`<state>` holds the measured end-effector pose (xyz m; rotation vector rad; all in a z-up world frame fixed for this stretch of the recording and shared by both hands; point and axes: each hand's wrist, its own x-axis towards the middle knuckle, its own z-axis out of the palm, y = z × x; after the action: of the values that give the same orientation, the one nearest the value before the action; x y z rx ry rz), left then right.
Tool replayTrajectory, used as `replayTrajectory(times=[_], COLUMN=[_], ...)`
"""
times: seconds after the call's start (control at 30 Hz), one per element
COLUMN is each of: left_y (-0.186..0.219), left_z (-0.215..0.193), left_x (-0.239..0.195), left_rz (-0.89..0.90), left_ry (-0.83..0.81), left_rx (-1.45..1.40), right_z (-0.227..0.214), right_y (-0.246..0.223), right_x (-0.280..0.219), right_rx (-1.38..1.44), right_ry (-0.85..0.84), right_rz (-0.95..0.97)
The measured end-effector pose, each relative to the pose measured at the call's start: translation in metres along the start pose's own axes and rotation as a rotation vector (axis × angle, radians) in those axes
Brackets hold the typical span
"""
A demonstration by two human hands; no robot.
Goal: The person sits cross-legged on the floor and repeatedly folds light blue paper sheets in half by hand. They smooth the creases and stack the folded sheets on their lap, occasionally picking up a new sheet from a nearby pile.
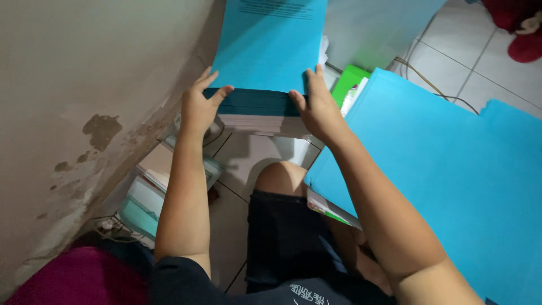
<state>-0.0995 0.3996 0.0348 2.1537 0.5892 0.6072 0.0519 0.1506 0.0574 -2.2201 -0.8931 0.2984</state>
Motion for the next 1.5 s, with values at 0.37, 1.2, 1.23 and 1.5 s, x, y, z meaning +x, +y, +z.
replayTrajectory(times=[0.37, 1.2, 1.23, 1.5], left_y=[0.158, 0.204, 0.204, 0.202], left_z=[0.161, 0.326, 0.327, 0.325], left_x=[-0.196, -0.295, -0.295, -0.296], left_rz=[0.652, 0.948, 0.944, 0.945], left_ry=[-0.137, -0.800, -0.800, -0.809], left_rx=[-0.179, 0.261, 0.258, 0.252], right_z=[-0.140, -0.146, -0.146, -0.162], right_y=[0.084, 0.192, 0.192, 0.166], right_x=[-0.258, -0.492, -0.492, -0.483], right_rx=[0.154, -0.290, -0.291, -0.233], right_ry=[-0.040, 0.157, 0.152, 0.180], right_rz=[0.079, 0.069, 0.070, 0.053])
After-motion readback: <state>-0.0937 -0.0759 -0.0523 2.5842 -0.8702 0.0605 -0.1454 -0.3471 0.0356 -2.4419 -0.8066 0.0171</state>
